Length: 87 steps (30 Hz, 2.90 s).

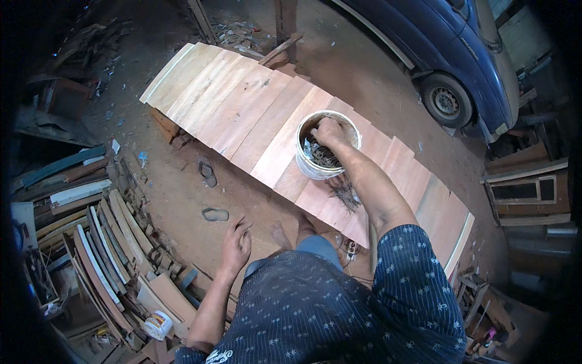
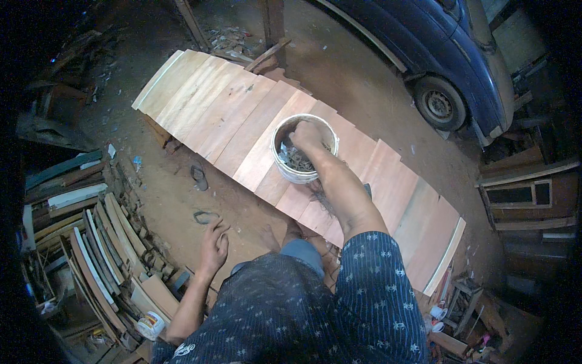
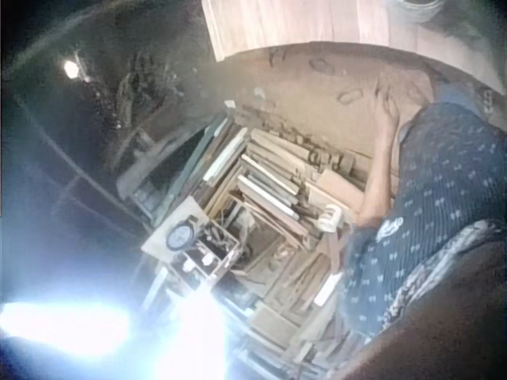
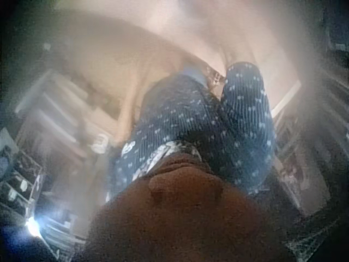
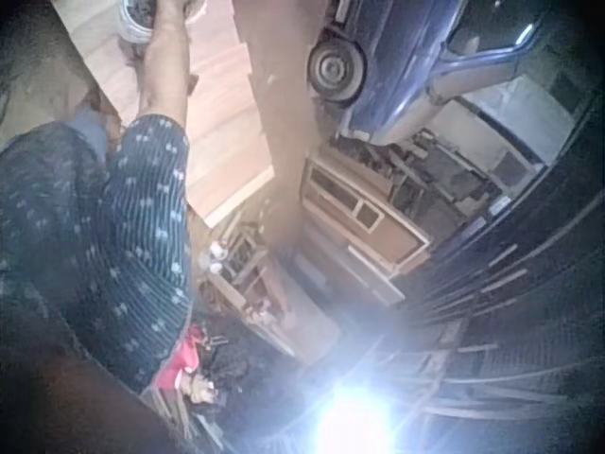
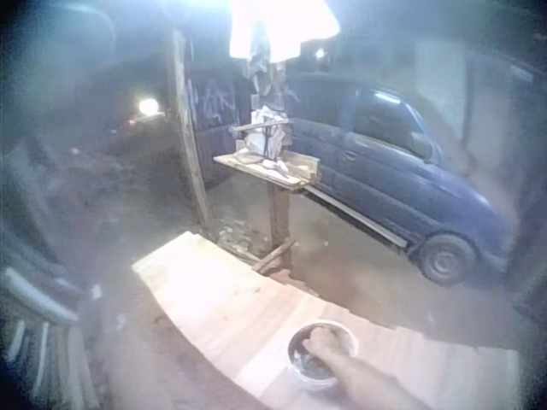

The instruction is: The person arranges several wooden planks side-by-side on a workbench to form a flat surface. They then retrieve a bucket of nails and repeatedly pick up handfuls of nails, dropping them onto the assembled planks.

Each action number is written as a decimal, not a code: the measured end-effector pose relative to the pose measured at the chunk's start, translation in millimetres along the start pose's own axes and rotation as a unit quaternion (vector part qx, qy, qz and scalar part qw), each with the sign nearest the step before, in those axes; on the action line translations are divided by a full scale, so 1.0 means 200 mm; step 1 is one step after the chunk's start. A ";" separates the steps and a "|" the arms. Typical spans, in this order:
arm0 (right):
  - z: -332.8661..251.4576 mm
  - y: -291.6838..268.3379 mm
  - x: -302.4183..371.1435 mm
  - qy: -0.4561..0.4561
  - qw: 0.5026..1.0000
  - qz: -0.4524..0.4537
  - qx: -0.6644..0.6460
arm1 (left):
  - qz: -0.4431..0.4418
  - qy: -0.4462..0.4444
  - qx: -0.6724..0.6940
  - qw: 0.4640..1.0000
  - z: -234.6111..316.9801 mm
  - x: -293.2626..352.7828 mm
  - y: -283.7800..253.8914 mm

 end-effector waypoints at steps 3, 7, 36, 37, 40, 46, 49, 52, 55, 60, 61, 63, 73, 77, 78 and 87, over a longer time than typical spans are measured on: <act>-0.04 0.07 -0.01 -0.022 1.000 -0.001 -0.004 | 0.038 -0.078 -0.034 0.996 -0.32 0.33 -0.02; -0.03 0.06 0.02 -0.153 0.987 -0.016 0.049 | 0.062 -0.183 -0.030 0.981 -0.57 0.60 -0.05; -0.01 -0.03 0.09 -0.294 0.930 -0.124 0.183 | 0.013 -0.233 0.041 0.971 -0.83 0.46 -0.02; -0.02 -0.09 0.11 -0.287 0.932 -0.118 0.186 | 0.016 -0.215 0.028 0.976 -0.80 0.47 -0.02; 0.02 -0.18 0.16 -0.288 0.937 -0.101 0.172 | 0.021 -0.196 0.018 0.980 -0.82 0.55 0.01; 0.11 -0.26 0.34 -0.442 0.890 0.028 0.104 | 0.020 -0.264 0.007 0.964 -0.86 0.59 -0.07; 0.22 -0.19 0.34 -0.361 0.925 -0.052 0.101 | 0.022 -0.243 0.013 0.970 -0.89 0.59 -0.07; 0.12 -0.23 0.20 -0.311 0.947 -0.078 0.025 | -0.002 -0.206 -0.033 0.978 -0.82 0.51 -0.09; 0.06 -0.15 0.04 -0.310 0.949 -0.022 0.061 | -0.031 -0.219 -0.023 0.975 -0.82 0.42 -0.08; 0.02 -0.01 0.01 -0.263 0.949 -0.066 0.157 | -0.044 -0.270 -0.004 0.962 -0.71 0.24 -0.14; 0.02 0.00 0.02 -0.262 0.950 -0.060 0.160 | -0.034 -0.254 -0.012 0.967 -0.73 0.23 -0.15; 0.07 0.03 -0.01 -0.269 0.949 -0.041 0.160 | -0.015 -0.222 -0.023 0.975 -0.74 0.19 -0.15; 0.08 -0.18 0.21 -0.359 0.923 -0.079 0.116 | -0.034 -0.246 -0.022 0.968 -0.81 0.35 -0.07; 0.15 -0.22 0.26 -0.416 0.901 -0.112 0.040 | -0.064 -0.267 -0.056 0.960 -0.82 0.40 0.02; 0.13 -0.24 0.26 -0.395 0.905 -0.157 0.011 | -0.069 -0.283 -0.048 0.956 -0.82 0.41 0.04; 0.09 -0.03 -0.02 -0.209 0.976 -0.012 -0.055 | -0.082 -0.285 -0.037 0.954 -0.75 0.34 0.09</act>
Point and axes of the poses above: each hand's wrist, its own x-axis away from the middle knuckle, its own y-axis out of the palm, z = x × y, the point moved 4 cm from there along -x, towards the middle knuckle, and after that the axes turned 1 degree about x, right-handed, at the moved point
